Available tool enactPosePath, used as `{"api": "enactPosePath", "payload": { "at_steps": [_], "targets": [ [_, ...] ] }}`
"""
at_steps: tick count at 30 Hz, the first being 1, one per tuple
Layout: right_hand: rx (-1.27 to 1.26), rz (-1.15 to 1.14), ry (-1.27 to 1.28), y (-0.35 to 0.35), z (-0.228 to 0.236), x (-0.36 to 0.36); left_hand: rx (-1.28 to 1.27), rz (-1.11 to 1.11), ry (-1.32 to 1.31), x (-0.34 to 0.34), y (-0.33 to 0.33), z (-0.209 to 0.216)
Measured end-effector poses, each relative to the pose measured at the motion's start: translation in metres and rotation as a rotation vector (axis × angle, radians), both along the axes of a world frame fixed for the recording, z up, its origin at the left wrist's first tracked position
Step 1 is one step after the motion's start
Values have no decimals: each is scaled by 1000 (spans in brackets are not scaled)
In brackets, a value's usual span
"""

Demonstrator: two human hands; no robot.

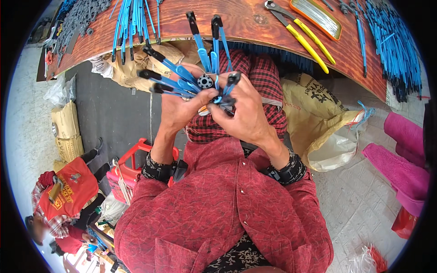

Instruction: Assembling blue metal spokes into a central hub to create frames using pliers.

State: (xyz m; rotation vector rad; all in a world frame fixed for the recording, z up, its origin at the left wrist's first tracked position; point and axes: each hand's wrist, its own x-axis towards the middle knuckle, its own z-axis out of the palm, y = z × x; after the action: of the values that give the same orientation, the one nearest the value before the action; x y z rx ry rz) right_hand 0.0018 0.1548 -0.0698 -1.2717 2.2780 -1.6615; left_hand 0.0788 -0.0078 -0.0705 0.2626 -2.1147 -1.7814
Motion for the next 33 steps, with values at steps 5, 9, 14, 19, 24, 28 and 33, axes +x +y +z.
{"api": "enactPosePath", "payload": {
  "at_steps": [5,9,14,19,24,28,33],
  "targets": [
    [19,75,-90,12,4,4,-48,-77,67,-1,-15,-3],
    [-37,276,-261,24,5,0,66,-197,115,1,-30,-14],
    [-87,200,-259,23,-3,6,-9,-302,116,3,-31,-14],
    [-130,82,-197,18,-3,8,-99,-267,137,6,-19,-13],
    [-136,62,-173,18,-4,7,-186,-217,133,8,-12,-5],
    [-139,26,-115,17,-6,9,-271,-180,140,7,-9,-2],
    [-124,48,-73,18,-6,6,-262,-167,157,7,-12,-4]
  ]
}}
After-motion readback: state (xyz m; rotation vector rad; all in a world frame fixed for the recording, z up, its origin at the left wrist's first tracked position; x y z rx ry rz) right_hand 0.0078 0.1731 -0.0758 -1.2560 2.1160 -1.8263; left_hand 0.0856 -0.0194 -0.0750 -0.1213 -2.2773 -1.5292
